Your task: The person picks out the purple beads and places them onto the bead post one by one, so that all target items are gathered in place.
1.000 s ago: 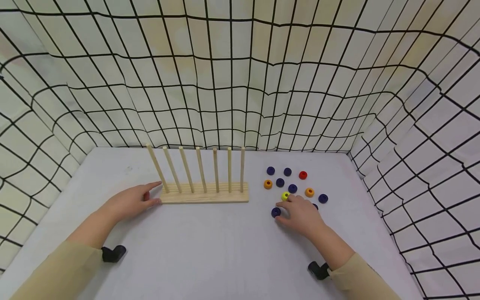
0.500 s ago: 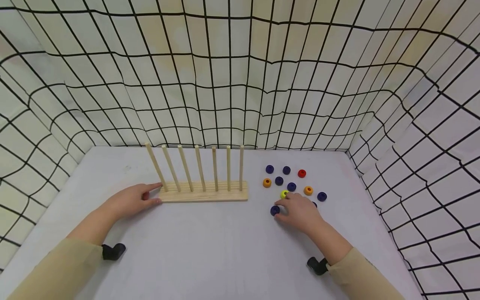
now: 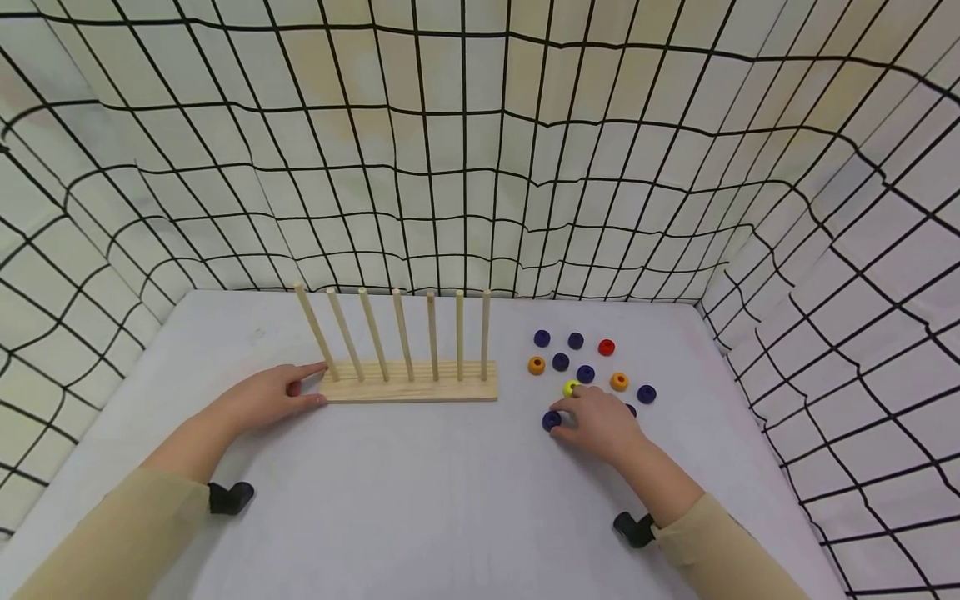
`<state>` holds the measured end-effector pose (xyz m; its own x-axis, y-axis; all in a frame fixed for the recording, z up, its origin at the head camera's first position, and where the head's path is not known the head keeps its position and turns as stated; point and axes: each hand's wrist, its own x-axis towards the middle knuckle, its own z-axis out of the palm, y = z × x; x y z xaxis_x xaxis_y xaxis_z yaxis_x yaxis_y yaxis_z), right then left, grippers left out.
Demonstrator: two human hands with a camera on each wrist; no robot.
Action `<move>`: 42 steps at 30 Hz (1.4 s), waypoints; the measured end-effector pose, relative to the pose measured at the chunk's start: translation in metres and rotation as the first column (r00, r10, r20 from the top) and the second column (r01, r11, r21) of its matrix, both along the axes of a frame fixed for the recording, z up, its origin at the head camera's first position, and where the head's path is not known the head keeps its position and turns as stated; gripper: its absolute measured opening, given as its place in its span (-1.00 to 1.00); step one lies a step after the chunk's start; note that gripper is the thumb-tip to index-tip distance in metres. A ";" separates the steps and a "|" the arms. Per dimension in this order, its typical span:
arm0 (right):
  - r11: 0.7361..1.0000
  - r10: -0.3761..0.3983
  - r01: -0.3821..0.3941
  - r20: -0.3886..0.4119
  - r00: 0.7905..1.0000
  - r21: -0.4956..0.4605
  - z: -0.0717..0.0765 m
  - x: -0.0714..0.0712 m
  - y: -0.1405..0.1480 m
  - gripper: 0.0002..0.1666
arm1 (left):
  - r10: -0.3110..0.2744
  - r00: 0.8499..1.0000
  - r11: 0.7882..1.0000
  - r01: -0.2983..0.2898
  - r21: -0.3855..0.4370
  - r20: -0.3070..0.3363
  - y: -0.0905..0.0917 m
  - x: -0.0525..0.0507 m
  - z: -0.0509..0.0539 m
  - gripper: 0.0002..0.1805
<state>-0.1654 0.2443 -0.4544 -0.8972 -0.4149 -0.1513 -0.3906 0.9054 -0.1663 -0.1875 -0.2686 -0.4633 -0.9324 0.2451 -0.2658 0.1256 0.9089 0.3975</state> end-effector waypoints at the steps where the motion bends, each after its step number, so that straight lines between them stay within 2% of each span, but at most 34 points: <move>1: 1.000 -0.002 0.002 0.001 1.000 0.001 0.000 0.000 0.000 -0.57 | -0.002 1.000 1.000 0.002 -0.001 0.000 0.000 0.000 0.000 -0.16; 7: 1.000 -0.015 0.015 -0.001 1.000 -0.001 0.002 0.001 0.000 -0.57 | -0.005 1.000 1.000 0.005 0.005 0.002 0.002 -0.001 0.001 -0.16; 15: 0.999 -0.044 0.044 0.004 0.999 -0.016 0.004 0.000 0.001 -0.56 | 0.003 1.000 1.000 -0.003 0.002 0.023 0.002 -0.004 -0.005 -0.12; 21: 0.998 -0.050 0.050 -0.011 0.999 -0.025 0.005 -0.001 0.002 -0.56 | 0.007 1.000 1.000 -0.007 0.001 0.030 0.002 -0.005 -0.003 -0.11; 32: 0.993 -0.092 0.088 -0.046 0.995 -0.084 0.009 0.001 0.001 -0.54 | 0.025 0.998 1.000 -0.026 0.013 0.061 0.004 -0.005 0.001 -0.09; 42: 0.990 -0.094 0.082 -0.111 0.989 -0.114 0.011 0.001 -0.004 -0.57 | 0.028 0.997 0.999 -0.030 0.030 0.070 0.001 -0.005 0.001 -0.08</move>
<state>-0.1643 0.2407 -0.4430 -0.9398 -0.3418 -0.0027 -0.3325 0.9160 -0.2243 -0.1924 -0.2677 -0.4623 -0.9187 0.2270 -0.3232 0.0701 0.8991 0.4322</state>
